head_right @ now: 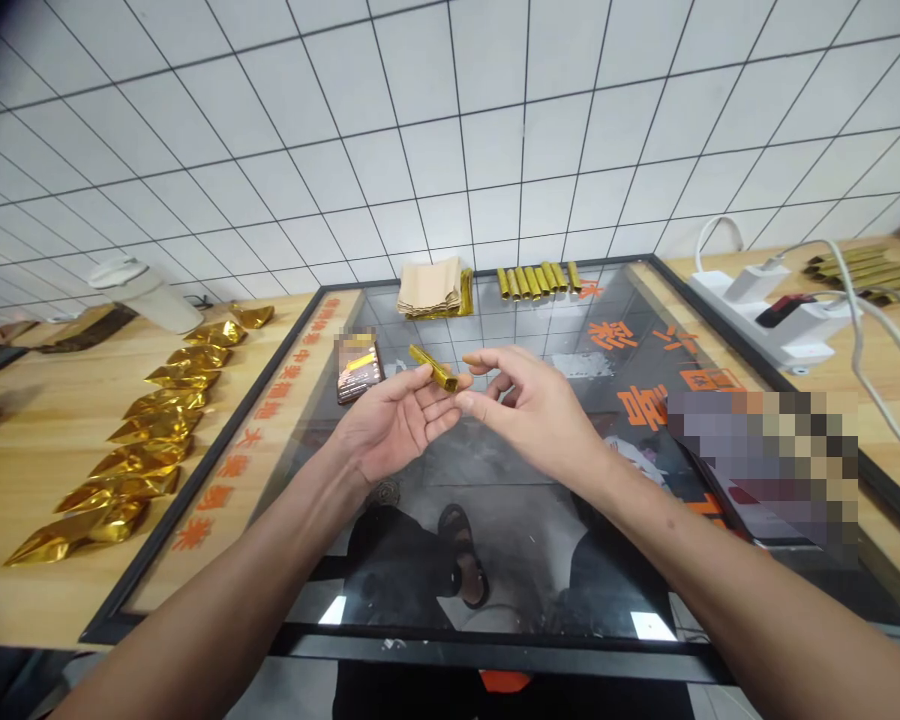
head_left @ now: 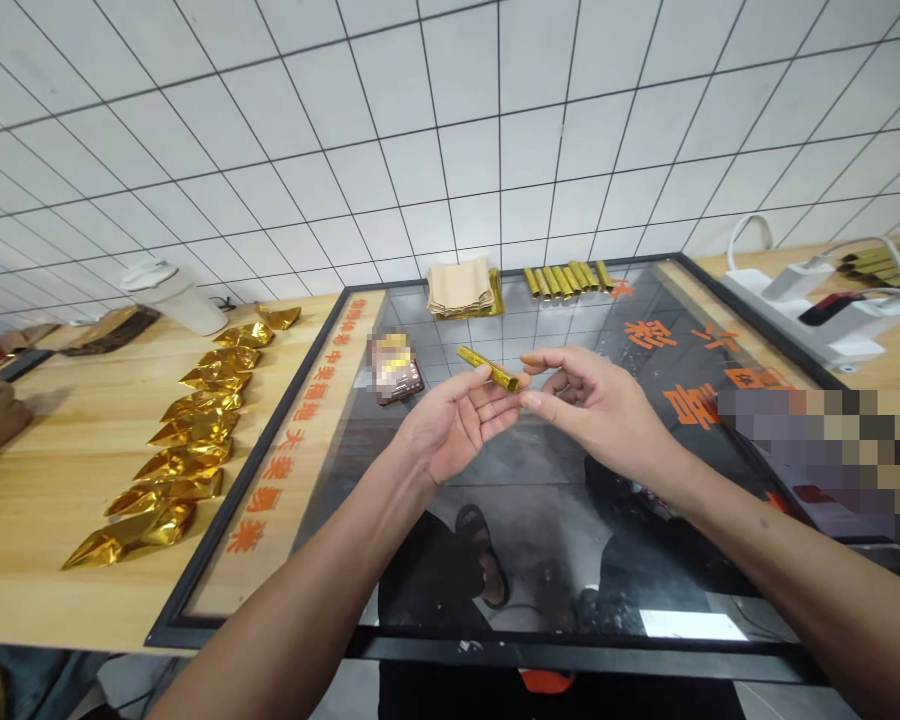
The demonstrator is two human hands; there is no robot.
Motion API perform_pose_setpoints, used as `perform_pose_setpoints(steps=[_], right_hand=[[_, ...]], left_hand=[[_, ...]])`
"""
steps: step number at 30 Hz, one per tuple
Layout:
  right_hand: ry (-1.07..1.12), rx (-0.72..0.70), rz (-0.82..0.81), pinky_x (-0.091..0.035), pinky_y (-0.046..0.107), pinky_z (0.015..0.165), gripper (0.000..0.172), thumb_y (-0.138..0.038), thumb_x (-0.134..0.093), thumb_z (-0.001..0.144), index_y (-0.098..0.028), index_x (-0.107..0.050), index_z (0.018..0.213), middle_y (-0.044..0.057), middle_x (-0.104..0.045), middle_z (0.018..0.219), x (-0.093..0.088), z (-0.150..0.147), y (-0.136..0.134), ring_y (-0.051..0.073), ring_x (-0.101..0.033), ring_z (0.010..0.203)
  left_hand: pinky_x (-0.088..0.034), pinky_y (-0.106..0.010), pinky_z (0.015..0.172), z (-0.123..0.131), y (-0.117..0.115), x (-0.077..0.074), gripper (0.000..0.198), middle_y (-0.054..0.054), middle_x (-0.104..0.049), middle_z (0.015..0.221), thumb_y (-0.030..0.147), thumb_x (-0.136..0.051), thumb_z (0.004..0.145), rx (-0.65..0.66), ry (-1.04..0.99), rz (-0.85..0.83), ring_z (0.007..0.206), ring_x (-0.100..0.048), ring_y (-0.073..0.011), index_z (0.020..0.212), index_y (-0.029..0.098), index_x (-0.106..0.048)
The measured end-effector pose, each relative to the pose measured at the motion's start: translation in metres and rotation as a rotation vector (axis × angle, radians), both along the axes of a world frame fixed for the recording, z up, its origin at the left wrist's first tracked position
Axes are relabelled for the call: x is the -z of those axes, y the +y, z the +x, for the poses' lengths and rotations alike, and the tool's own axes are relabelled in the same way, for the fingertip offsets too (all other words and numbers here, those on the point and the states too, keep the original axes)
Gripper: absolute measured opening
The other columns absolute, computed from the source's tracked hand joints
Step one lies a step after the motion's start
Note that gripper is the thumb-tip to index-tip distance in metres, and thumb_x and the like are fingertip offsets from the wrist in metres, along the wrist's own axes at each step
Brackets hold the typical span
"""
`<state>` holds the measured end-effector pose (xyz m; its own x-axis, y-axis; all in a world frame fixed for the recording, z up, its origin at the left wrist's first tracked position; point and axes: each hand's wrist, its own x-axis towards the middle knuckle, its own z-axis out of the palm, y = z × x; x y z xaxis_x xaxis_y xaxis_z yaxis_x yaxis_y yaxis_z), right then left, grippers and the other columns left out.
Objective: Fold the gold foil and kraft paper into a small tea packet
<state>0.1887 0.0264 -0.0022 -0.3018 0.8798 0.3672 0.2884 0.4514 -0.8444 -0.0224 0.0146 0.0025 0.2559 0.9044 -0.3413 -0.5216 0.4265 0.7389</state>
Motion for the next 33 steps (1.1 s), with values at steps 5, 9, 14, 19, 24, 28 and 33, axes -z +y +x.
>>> perform_pose_setpoints(steps=[5, 9, 14, 19, 24, 28, 33], right_hand=[[-0.125, -0.051, 0.234, -0.058, 0.037, 0.076, 0.036, -0.024, -0.081, 0.093, -0.028, -0.073, 0.127, 0.006, -0.07, 0.115, 0.008, -0.002, -0.002, 0.021, -0.068, 0.085], [-0.193, -0.078, 0.305, -0.057, 0.037, 0.085, 0.035, -0.015, -0.077, 0.094, -0.023, -0.069, 0.126, 0.007, -0.068, 0.113, 0.012, -0.004, -0.002, 0.022, -0.066, 0.091], [-0.331, -0.068, 0.227, -0.053, 0.034, 0.08, 0.025, -0.014, -0.075, 0.096, -0.021, -0.07, 0.119, 0.004, -0.065, 0.102, 0.014, -0.007, 0.0, 0.02, -0.064, 0.087], [-0.339, -0.016, 0.211, -0.047, 0.032, 0.074, 0.021, -0.014, -0.075, 0.096, -0.022, -0.073, 0.115, 0.001, -0.063, 0.094, 0.018, -0.008, 0.002, 0.018, -0.061, 0.08], [-0.233, 0.01, 0.108, -0.049, 0.03, 0.073, 0.015, -0.016, -0.075, 0.093, -0.022, -0.079, 0.106, 0.0, -0.069, 0.09, 0.017, -0.01, 0.005, 0.015, -0.061, 0.076], [0.009, 0.055, -0.131, -0.052, 0.029, 0.068, 0.023, -0.028, -0.08, 0.086, -0.02, -0.081, 0.107, -0.002, -0.071, 0.08, 0.02, -0.013, 0.012, 0.015, -0.062, 0.07], [0.323, 0.13, -0.389, -0.058, 0.029, 0.062, 0.041, -0.042, -0.094, 0.071, -0.016, -0.08, 0.099, 0.001, -0.073, 0.077, 0.025, -0.004, 0.035, 0.014, -0.065, 0.063]], left_hand=[[-0.063, -0.036, 0.097, 0.006, -0.001, 0.009, 0.018, -0.014, -0.085, 0.105, 0.032, -0.076, 0.096, -0.049, 0.096, 0.083, 0.107, -0.082, -0.0274, 0.104, 0.015, -0.076], [-0.063, -0.033, 0.091, 0.012, -0.002, 0.018, 0.026, -0.015, -0.084, 0.107, 0.032, -0.083, 0.091, -0.048, 0.142, 0.12, 0.103, -0.082, -0.0255, 0.107, 0.015, -0.074], [-0.063, -0.029, 0.085, 0.018, -0.003, 0.023, 0.022, -0.014, -0.084, 0.109, 0.028, -0.083, 0.091, -0.049, 0.147, 0.108, 0.092, -0.081, -0.0199, 0.105, 0.015, -0.073], [-0.064, -0.033, 0.089, 0.02, -0.002, 0.024, 0.021, -0.014, -0.084, 0.108, 0.026, -0.084, 0.089, -0.043, 0.153, 0.1, 0.092, -0.081, -0.0212, 0.103, 0.015, -0.073], [-0.063, -0.035, 0.093, 0.02, -0.002, 0.024, 0.028, -0.014, -0.084, 0.108, 0.033, -0.088, 0.088, -0.015, 0.199, 0.114, 0.094, -0.081, -0.0223, 0.104, 0.016, -0.073], [-0.06, -0.036, 0.096, 0.02, -0.004, 0.022, 0.037, -0.013, -0.083, 0.115, 0.039, -0.09, 0.086, 0.011, 0.229, 0.134, 0.1, -0.081, -0.0234, 0.111, 0.017, -0.073], [-0.058, -0.036, 0.094, 0.02, -0.007, 0.015, 0.044, -0.014, -0.084, 0.113, 0.045, -0.092, 0.083, 0.027, 0.267, 0.098, 0.103, -0.081, -0.0244, 0.109, 0.02, -0.068]])
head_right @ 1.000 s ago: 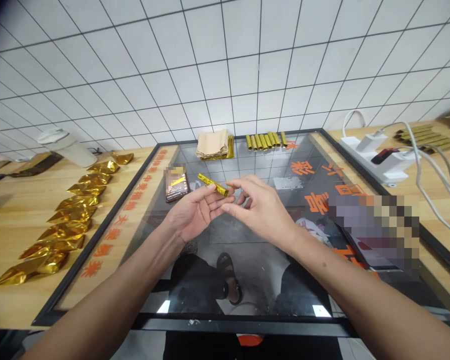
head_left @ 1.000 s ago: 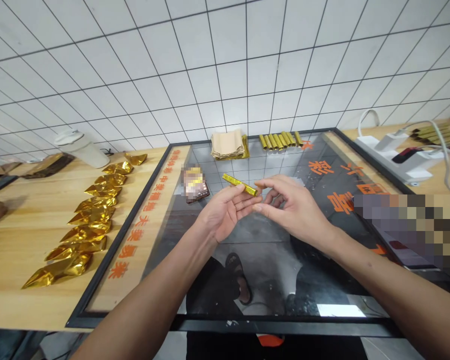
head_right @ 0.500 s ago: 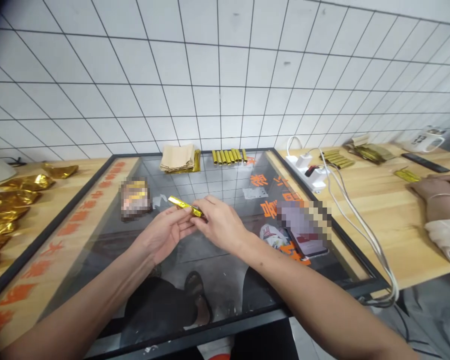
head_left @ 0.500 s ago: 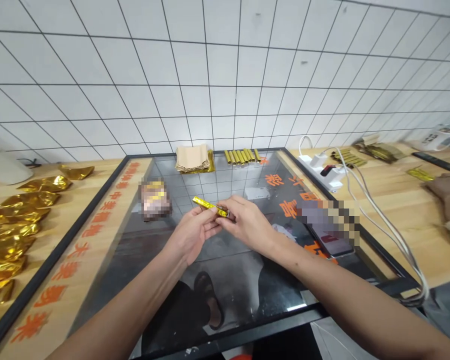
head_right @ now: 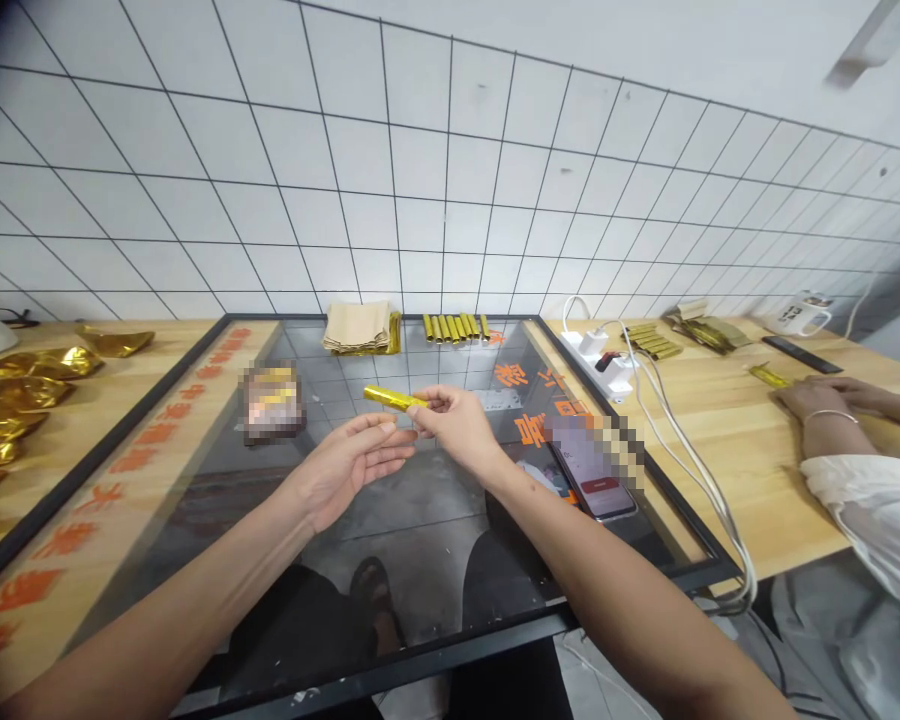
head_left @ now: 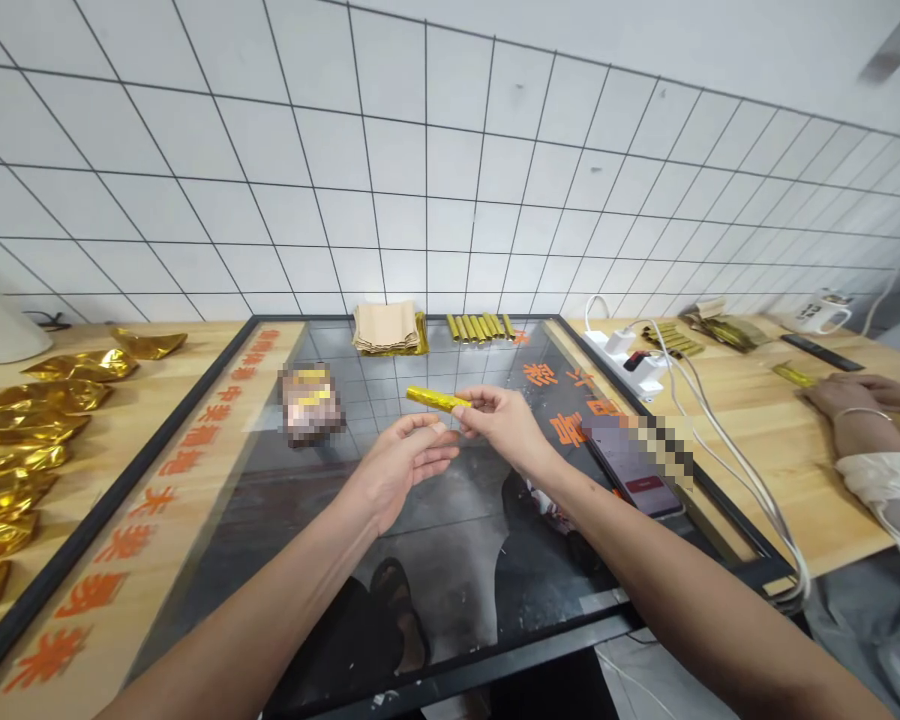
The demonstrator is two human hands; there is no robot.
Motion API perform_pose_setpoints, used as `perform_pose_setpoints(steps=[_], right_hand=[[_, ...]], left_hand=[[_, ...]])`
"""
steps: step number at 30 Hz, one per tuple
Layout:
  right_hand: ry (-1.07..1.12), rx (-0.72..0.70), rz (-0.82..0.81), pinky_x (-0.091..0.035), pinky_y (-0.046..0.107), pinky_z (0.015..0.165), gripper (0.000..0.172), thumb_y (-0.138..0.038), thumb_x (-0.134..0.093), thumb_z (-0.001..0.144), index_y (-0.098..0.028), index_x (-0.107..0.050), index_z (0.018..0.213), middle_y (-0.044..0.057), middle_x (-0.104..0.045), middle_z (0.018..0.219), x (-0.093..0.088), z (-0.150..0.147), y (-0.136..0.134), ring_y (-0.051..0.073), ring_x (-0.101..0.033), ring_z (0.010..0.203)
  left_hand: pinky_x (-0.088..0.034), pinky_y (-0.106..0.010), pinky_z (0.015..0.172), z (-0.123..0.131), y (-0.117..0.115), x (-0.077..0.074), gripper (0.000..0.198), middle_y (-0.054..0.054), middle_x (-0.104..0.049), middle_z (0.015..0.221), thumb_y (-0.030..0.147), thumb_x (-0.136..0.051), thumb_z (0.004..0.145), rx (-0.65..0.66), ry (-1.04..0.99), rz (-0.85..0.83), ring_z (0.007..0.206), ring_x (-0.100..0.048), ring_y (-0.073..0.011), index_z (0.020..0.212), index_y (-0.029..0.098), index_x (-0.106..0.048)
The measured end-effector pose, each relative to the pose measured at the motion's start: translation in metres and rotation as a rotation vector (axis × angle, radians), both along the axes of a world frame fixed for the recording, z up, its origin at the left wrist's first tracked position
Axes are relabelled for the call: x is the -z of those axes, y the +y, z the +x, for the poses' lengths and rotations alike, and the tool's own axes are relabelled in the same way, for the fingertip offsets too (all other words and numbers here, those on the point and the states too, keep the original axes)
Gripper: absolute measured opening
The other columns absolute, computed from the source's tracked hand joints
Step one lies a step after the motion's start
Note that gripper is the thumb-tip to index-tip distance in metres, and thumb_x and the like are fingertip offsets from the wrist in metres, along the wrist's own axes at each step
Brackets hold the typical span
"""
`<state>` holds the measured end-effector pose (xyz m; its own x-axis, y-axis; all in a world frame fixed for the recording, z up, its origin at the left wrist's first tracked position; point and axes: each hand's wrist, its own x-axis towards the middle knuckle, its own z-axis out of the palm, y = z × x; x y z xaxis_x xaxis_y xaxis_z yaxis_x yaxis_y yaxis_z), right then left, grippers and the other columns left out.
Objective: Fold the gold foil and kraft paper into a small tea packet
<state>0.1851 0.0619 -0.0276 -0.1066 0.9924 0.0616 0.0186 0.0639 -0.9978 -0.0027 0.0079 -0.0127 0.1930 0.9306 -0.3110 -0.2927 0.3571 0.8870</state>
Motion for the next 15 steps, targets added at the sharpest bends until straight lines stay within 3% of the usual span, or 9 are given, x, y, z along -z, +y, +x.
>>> perform_pose_setpoints(steps=[5, 8, 10, 15], right_hand=[[-0.017, 0.221, -0.011, -0.062, 0.029, 0.075, 0.037, -0.042, -0.094, 0.079, -0.015, -0.076, 0.097, 0.004, -0.074, 0.084, -0.01, 0.044, 0.059, 0.014, -0.069, 0.073], [-0.096, 0.376, -0.03, -0.064, 0.037, 0.09, 0.036, -0.04, -0.081, 0.097, -0.013, -0.073, 0.119, 0.012, -0.076, 0.115, -0.018, 0.079, 0.1, 0.02, -0.073, 0.096], [-0.184, 0.432, -0.061, -0.063, 0.05, 0.097, 0.042, -0.041, -0.073, 0.105, -0.019, -0.066, 0.14, 0.012, -0.068, 0.14, -0.019, 0.1, 0.12, 0.028, -0.071, 0.117], [-0.477, 0.45, -0.117, -0.063, 0.05, 0.098, 0.043, -0.041, -0.072, 0.105, -0.02, -0.065, 0.141, 0.012, -0.067, 0.142, -0.015, 0.139, 0.14, 0.028, -0.071, 0.118]], left_hand=[[-0.057, -0.037, 0.095, 0.002, -0.003, -0.004, 0.046, -0.015, -0.083, 0.117, 0.047, -0.092, 0.082, 0.003, 0.027, -0.015, 0.104, -0.081, -0.0254, 0.11, 0.021, -0.066], [-0.055, -0.037, 0.095, 0.002, -0.004, -0.005, 0.047, -0.014, -0.083, 0.118, 0.047, -0.092, 0.08, 0.014, 0.047, -0.01, 0.104, -0.081, -0.0257, 0.108, 0.021, -0.066], [-0.055, -0.037, 0.095, 0.002, -0.004, -0.005, 0.048, -0.014, -0.083, 0.118, 0.049, -0.092, 0.078, 0.025, 0.064, -0.006, 0.105, -0.08, -0.0264, 0.108, 0.021, -0.067], [-0.055, -0.038, 0.096, 0.002, -0.003, -0.004, 0.054, -0.014, -0.083, 0.121, 0.051, -0.092, 0.075, 0.045, 0.085, -0.019, 0.108, -0.078, -0.0273, 0.111, 0.02, -0.067]])
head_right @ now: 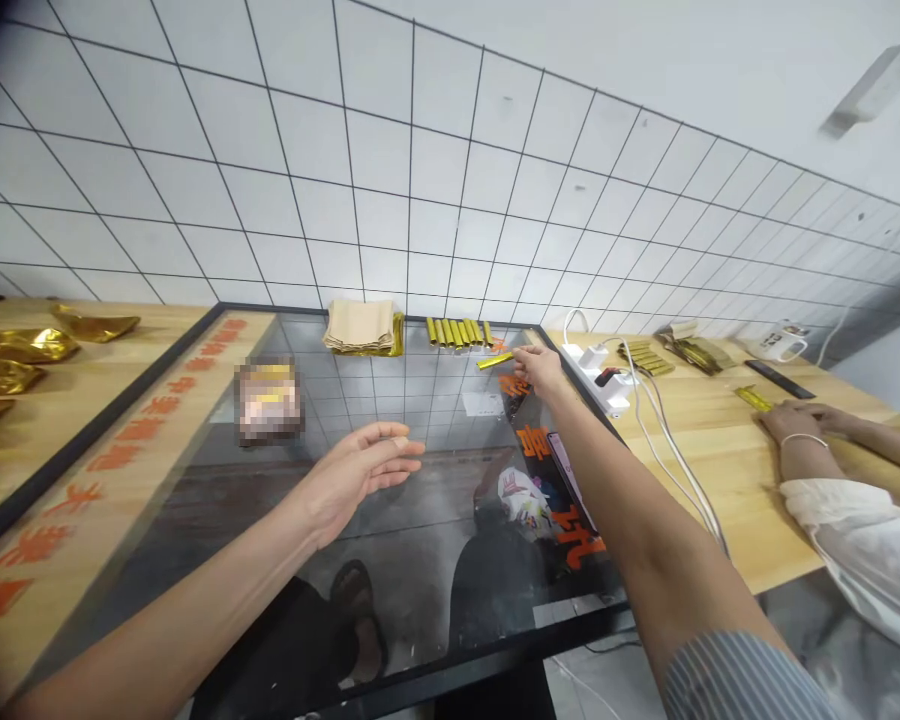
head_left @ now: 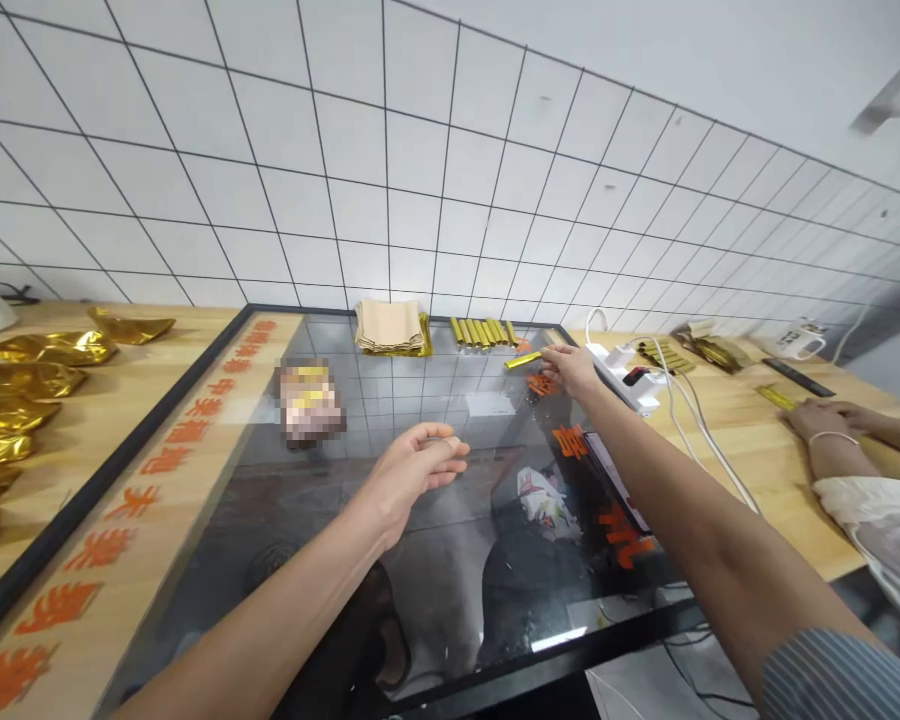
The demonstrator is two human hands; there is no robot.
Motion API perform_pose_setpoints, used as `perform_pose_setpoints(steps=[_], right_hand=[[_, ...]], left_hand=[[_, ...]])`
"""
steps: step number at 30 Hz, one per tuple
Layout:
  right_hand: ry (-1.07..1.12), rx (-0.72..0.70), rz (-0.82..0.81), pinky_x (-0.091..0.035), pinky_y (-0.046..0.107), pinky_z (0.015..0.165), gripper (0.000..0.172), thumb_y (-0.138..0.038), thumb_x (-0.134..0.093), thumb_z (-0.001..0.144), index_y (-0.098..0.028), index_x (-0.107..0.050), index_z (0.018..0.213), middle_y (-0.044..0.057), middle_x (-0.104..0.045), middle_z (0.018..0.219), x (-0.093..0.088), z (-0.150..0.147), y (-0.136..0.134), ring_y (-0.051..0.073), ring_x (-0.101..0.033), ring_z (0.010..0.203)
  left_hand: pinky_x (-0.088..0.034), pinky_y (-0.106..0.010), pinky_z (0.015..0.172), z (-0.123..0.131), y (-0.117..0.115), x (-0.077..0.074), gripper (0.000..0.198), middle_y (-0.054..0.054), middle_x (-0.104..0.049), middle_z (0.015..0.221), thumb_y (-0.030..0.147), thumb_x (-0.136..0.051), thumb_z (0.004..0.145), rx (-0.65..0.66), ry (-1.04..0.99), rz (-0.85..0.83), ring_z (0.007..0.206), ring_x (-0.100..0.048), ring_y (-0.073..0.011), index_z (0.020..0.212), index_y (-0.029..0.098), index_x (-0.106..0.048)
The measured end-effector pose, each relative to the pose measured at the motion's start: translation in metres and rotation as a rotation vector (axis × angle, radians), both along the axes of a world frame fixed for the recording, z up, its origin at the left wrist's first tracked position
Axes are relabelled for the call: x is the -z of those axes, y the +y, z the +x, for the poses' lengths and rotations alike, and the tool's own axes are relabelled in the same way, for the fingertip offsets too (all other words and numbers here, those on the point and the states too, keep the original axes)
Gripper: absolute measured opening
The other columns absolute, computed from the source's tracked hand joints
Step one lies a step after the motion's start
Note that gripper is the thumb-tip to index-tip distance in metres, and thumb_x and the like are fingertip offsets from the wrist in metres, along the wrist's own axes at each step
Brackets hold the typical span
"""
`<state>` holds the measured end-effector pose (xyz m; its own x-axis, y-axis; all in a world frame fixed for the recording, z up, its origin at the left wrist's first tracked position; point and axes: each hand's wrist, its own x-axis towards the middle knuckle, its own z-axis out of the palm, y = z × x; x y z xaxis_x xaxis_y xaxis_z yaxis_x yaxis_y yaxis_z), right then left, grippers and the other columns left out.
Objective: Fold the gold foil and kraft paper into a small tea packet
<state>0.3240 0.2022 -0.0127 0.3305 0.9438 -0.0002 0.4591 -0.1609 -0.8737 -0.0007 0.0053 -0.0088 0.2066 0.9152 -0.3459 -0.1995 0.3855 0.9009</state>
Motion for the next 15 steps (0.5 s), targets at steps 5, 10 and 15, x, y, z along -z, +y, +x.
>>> perform_pose_setpoints(steps=[5, 10, 15], right_hand=[[-0.369, -0.115, 0.04, -0.055, 0.05, 0.11, 0.038, -0.035, -0.075, 0.1, -0.016, -0.073, 0.132, 0.013, -0.072, 0.135, -0.012, 0.02, 0.005, 0.031, -0.069, 0.122], [-0.66, -0.455, 0.055, -0.05, 0.039, 0.111, 0.041, -0.021, -0.083, 0.079, -0.022, -0.084, 0.119, 0.009, -0.076, 0.136, -0.025, 0.018, 0.021, 0.028, -0.07, 0.117], [-0.844, -0.643, -0.008, -0.052, 0.033, 0.101, 0.039, -0.016, -0.077, 0.076, -0.023, -0.085, 0.113, 0.005, -0.082, 0.123, -0.028, 0.014, 0.034, 0.026, -0.071, 0.113]], left_hand=[[-0.056, -0.037, 0.095, 0.001, 0.001, 0.001, 0.047, -0.014, -0.082, 0.119, 0.044, -0.089, 0.078, -0.001, 0.006, -0.013, 0.103, -0.078, -0.0249, 0.11, 0.019, -0.067], [-0.055, -0.034, 0.092, 0.003, 0.0, -0.001, 0.027, -0.012, -0.083, 0.117, 0.031, -0.079, 0.087, 0.008, 0.056, -0.015, 0.098, -0.077, -0.0206, 0.108, 0.017, -0.069], [-0.055, -0.033, 0.088, 0.005, 0.0, 0.0, 0.019, -0.011, -0.083, 0.115, 0.027, -0.075, 0.09, 0.019, 0.077, -0.001, 0.095, -0.077, -0.0193, 0.106, 0.017, -0.071]])
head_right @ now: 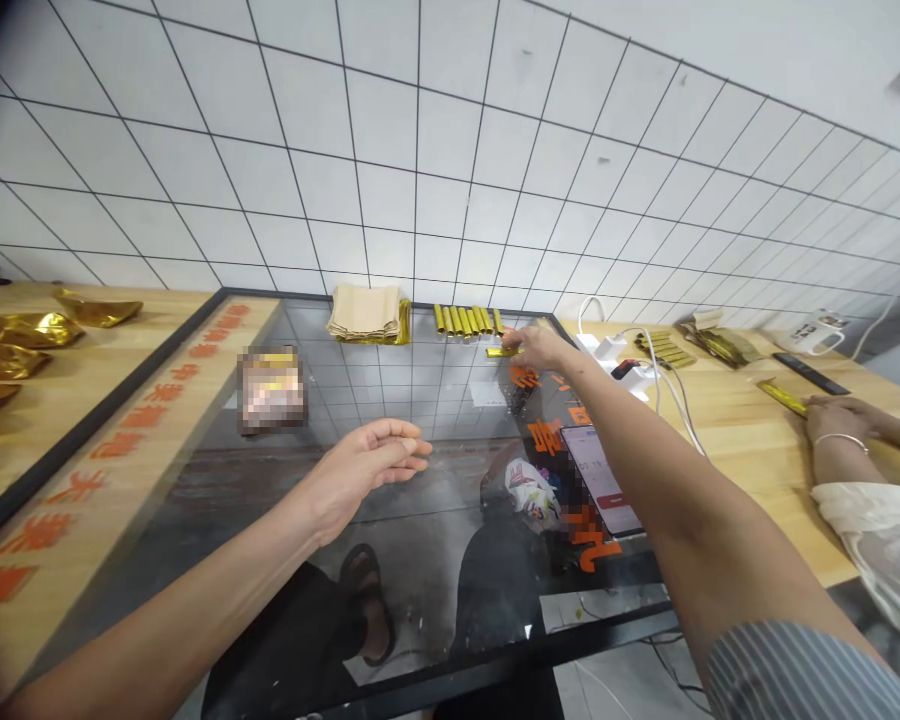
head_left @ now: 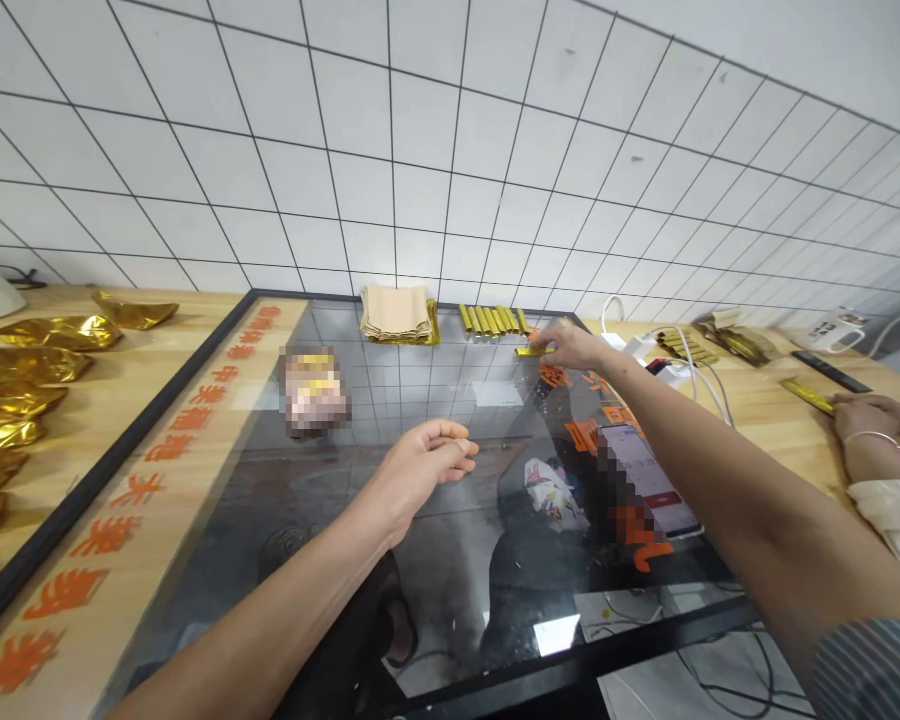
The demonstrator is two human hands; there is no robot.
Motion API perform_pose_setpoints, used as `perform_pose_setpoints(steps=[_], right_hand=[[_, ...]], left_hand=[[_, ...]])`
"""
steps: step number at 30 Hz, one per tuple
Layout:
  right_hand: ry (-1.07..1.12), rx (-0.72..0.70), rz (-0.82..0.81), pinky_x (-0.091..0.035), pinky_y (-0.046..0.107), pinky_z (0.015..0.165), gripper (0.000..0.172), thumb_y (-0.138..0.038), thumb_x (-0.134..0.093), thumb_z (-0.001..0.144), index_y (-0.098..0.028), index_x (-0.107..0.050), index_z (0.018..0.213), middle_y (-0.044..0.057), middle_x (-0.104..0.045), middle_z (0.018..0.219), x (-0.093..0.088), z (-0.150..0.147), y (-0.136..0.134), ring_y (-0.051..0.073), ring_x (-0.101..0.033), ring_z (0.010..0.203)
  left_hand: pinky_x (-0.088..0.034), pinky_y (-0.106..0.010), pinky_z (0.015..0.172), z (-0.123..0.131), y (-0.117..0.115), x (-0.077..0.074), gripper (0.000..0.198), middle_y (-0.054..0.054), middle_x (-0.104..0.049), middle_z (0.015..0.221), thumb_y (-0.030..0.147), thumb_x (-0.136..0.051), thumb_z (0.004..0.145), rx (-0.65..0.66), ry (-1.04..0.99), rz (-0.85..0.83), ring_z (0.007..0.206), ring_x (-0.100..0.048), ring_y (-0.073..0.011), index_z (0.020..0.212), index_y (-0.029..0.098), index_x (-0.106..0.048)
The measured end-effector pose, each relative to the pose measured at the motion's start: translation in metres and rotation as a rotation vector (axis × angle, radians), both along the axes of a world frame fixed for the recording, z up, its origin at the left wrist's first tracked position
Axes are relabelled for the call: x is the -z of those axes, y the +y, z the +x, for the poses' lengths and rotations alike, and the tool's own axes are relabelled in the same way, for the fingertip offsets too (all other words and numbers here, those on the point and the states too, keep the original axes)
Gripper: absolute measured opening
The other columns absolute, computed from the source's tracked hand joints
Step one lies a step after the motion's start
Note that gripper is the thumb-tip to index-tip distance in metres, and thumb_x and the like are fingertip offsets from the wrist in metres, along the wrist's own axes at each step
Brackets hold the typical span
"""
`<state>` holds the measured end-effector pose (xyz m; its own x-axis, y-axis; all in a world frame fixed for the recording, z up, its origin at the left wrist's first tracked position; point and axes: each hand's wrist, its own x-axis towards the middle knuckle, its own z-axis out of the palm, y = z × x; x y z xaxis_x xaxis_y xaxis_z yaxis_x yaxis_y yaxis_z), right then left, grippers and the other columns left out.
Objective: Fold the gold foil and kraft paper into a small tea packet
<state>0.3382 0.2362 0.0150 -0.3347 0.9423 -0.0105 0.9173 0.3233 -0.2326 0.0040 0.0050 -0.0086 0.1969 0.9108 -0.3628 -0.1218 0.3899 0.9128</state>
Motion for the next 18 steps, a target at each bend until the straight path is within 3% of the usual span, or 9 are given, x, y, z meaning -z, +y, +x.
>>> perform_pose_setpoints(steps=[5, 8, 13, 15, 18], right_hand=[[-0.105, -0.036, -0.03, -0.054, 0.029, 0.084, 0.026, -0.019, -0.073, 0.08, -0.024, -0.086, 0.101, 0.001, -0.084, 0.102, -0.001, -0.003, -0.008, 0.022, -0.074, 0.092], [-0.124, -0.008, 0.013, -0.054, 0.029, 0.089, 0.024, -0.02, -0.074, 0.081, -0.025, -0.085, 0.101, 0.001, -0.083, 0.109, 0.001, -0.001, -0.017, 0.022, -0.074, 0.099], [-0.13, 0.243, 0.188, -0.054, 0.039, 0.097, 0.051, -0.02, -0.068, 0.087, -0.021, -0.075, 0.138, 0.015, -0.073, 0.139, 0.004, 0.009, -0.028, 0.032, -0.072, 0.114], [-0.116, 0.333, 0.21, -0.055, 0.04, 0.094, 0.056, -0.02, -0.064, 0.09, -0.014, -0.068, 0.146, 0.019, -0.075, 0.133, 0.005, 0.012, -0.033, 0.032, -0.074, 0.11], [-0.085, 0.366, 0.171, -0.058, 0.037, 0.088, 0.055, -0.028, -0.064, 0.094, -0.01, -0.067, 0.146, 0.016, -0.081, 0.117, 0.006, 0.013, -0.044, 0.029, -0.077, 0.097]], left_hand=[[-0.056, -0.034, 0.088, 0.0, 0.0, 0.002, 0.023, -0.012, -0.082, 0.115, 0.03, -0.078, 0.087, 0.007, 0.01, 0.021, 0.095, -0.077, -0.0211, 0.106, 0.018, -0.071], [-0.056, -0.034, 0.087, 0.0, 0.0, 0.002, 0.024, -0.011, -0.081, 0.115, 0.031, -0.078, 0.086, 0.02, 0.031, 0.047, 0.095, -0.077, -0.0213, 0.105, 0.018, -0.072], [-0.056, -0.033, 0.086, 0.002, 0.0, 0.004, 0.024, -0.01, -0.081, 0.112, 0.031, -0.079, 0.084, 0.029, 0.073, 0.077, 0.094, -0.078, -0.0213, 0.104, 0.018, -0.072], [-0.056, -0.034, 0.085, 0.003, 0.001, 0.005, 0.026, -0.01, -0.081, 0.11, 0.032, -0.081, 0.082, 0.026, 0.072, 0.085, 0.093, -0.078, -0.0218, 0.103, 0.019, -0.073], [-0.056, -0.034, 0.086, 0.003, 0.001, 0.007, 0.026, -0.009, -0.081, 0.109, 0.034, -0.081, 0.081, 0.027, 0.062, 0.092, 0.093, -0.078, -0.0218, 0.101, 0.019, -0.073]])
